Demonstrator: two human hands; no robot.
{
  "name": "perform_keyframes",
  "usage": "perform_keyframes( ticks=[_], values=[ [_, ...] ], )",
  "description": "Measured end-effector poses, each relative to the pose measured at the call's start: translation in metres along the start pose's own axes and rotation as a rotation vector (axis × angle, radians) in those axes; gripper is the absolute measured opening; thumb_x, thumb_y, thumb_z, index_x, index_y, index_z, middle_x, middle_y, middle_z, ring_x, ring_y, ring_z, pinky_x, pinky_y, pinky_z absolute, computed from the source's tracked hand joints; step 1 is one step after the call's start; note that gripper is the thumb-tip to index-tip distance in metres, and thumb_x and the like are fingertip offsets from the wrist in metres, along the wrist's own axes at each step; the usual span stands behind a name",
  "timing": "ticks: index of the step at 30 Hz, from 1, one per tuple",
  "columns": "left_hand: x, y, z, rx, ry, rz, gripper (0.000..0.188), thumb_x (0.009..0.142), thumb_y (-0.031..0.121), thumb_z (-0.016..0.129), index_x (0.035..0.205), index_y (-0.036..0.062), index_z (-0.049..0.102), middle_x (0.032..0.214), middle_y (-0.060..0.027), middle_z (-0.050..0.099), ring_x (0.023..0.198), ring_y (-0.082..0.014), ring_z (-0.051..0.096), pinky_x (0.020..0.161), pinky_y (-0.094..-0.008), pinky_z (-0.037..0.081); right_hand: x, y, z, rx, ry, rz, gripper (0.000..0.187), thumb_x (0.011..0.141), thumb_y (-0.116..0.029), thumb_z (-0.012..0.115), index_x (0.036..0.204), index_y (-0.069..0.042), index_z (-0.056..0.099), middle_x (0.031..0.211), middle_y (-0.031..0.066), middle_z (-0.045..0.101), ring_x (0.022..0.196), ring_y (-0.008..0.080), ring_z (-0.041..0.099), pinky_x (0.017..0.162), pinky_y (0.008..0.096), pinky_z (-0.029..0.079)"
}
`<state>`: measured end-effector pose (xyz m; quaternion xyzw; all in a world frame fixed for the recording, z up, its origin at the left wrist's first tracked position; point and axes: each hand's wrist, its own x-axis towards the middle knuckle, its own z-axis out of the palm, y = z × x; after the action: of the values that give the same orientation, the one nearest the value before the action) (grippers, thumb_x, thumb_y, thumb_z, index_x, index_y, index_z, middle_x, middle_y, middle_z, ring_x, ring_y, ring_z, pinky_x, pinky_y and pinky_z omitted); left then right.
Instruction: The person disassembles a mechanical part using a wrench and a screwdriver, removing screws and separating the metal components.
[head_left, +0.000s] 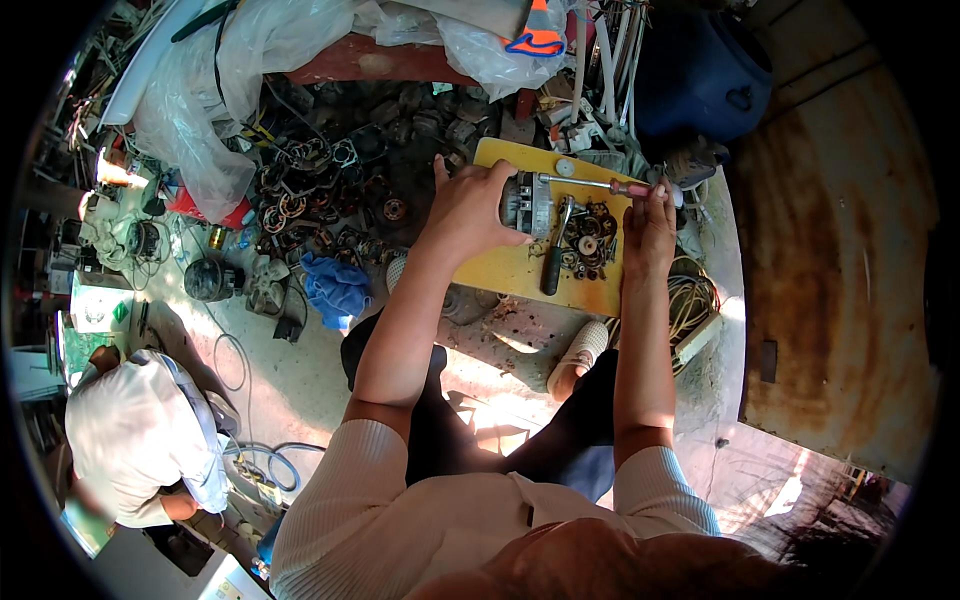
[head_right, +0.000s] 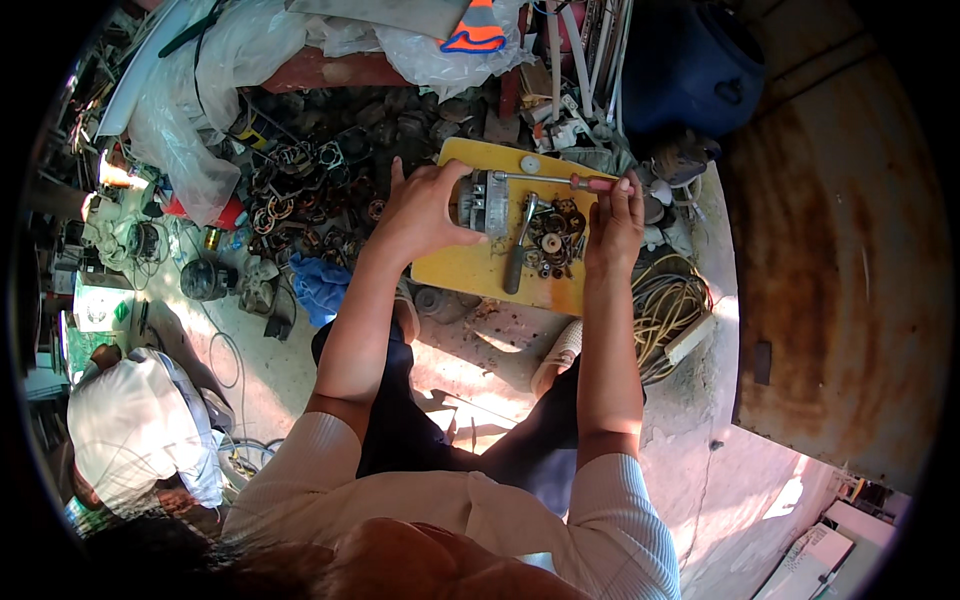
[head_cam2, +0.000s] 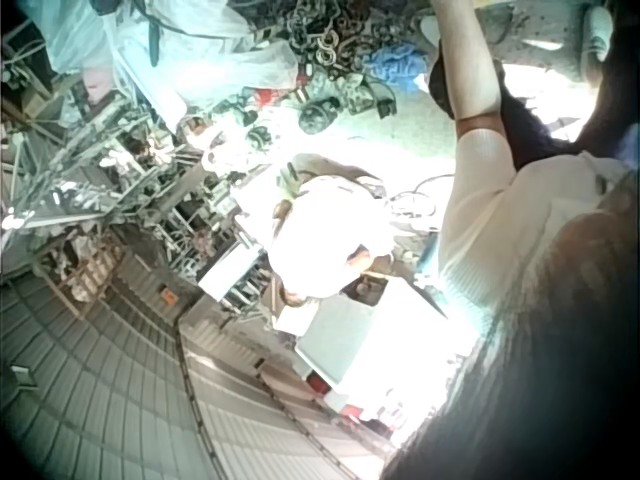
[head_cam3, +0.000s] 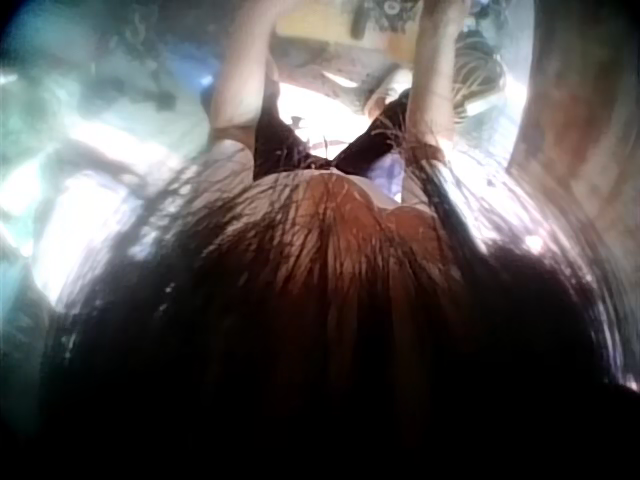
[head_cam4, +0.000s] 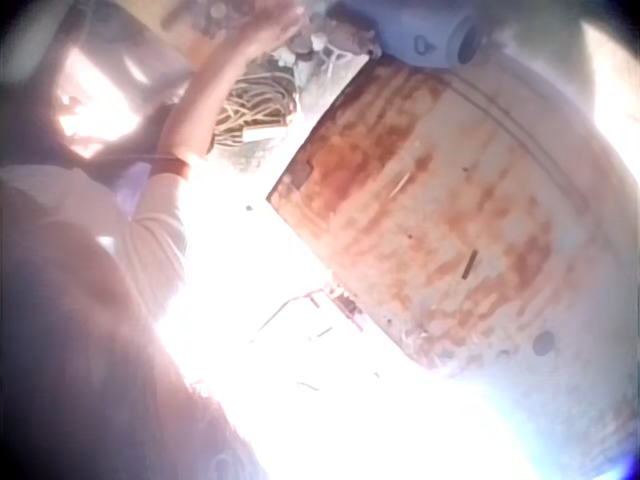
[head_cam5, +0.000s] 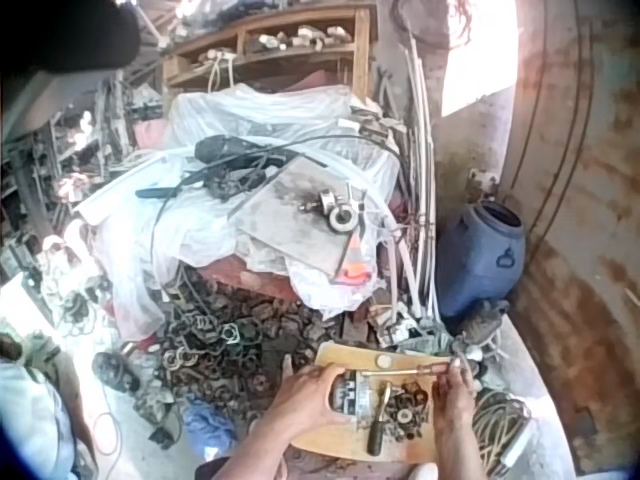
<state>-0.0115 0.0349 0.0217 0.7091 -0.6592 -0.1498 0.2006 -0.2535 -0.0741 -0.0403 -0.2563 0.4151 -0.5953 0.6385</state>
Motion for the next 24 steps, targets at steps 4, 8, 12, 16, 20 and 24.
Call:
perform_keyframes(
  ticks=[4,8,12,16,20,24],
  values=[
    [0.001,0.001,-0.001,-0.004,-0.008,-0.002,0.082,0.055,0.038,0.087,0.123,0.0113,0.05,0.105,-0.0153,0.063,0.11,-0.0325,0.058,0.111,-0.0656,0.015,0.006,0.004,-0.005,0.061,-0.06,-0.081,0.036,0.096,-0.024,0.062,0.13,-0.017,0.053,0.117,-0.002,0.061,0.106,0.0118,0.059,0.087,0.0298,0.044],
    [0.001,0.002,0.0,-0.013,-0.01,0.001,0.083,0.055,0.038,0.087,0.123,0.0109,0.05,0.105,-0.0156,0.063,0.11,-0.0328,0.058,0.112,-0.0652,0.015,0.008,0.005,-0.006,0.112,-0.1,-0.074,0.039,0.097,-0.025,0.06,0.133,-0.016,0.049,0.118,-0.001,0.061,0.109,0.0128,0.058,0.087,0.0299,0.044],
    [-0.001,0.0,-0.001,-0.005,-0.009,-0.012,0.083,0.055,0.038,0.087,0.123,0.011,0.05,0.106,-0.0158,0.063,0.111,-0.0326,0.058,0.112,-0.0647,0.014,-0.011,-0.005,0.015,0.027,0.027,0.018,0.037,0.097,-0.027,0.06,0.131,-0.016,0.05,0.116,-0.0015,0.062,0.107,0.0119,0.059,0.083,0.0278,0.043],
    [0.0,0.001,0.0,0.001,-0.014,-0.011,0.083,0.055,0.039,0.087,0.124,0.0111,0.05,0.107,-0.0157,0.063,0.112,-0.0322,0.057,0.112,-0.0644,0.014,-0.001,-0.002,0.004,0.038,0.051,0.024,0.038,0.096,-0.027,0.062,0.13,-0.015,0.051,0.115,-0.0011,0.062,0.106,0.0116,0.059,0.083,0.0265,0.043],
    [0.001,0.003,-0.001,0.006,-0.02,-0.015,0.083,0.055,0.038,0.087,0.124,0.0108,0.05,0.107,-0.0155,0.063,0.112,-0.032,0.057,0.112,-0.0644,0.014,0.006,0.001,-0.004,0.043,-0.021,-0.095,0.039,0.096,-0.024,0.062,0.13,-0.011,0.05,0.119,0.0006,0.062,0.108,0.0128,0.059,0.085,0.0263,0.044],
    [0.001,0.001,0.0,0.006,-0.021,-0.014,0.083,0.055,0.038,0.087,0.124,0.0108,0.05,0.106,-0.0154,0.063,0.112,-0.0319,0.058,0.112,-0.0647,0.014,0.001,0.003,0.003,0.12,-0.111,-0.146,0.031,0.097,-0.022,0.059,0.127,-0.015,0.053,0.115,-0.0009,0.062,0.101,0.0105,0.058,0.088,0.0276,0.041]
  ],
)
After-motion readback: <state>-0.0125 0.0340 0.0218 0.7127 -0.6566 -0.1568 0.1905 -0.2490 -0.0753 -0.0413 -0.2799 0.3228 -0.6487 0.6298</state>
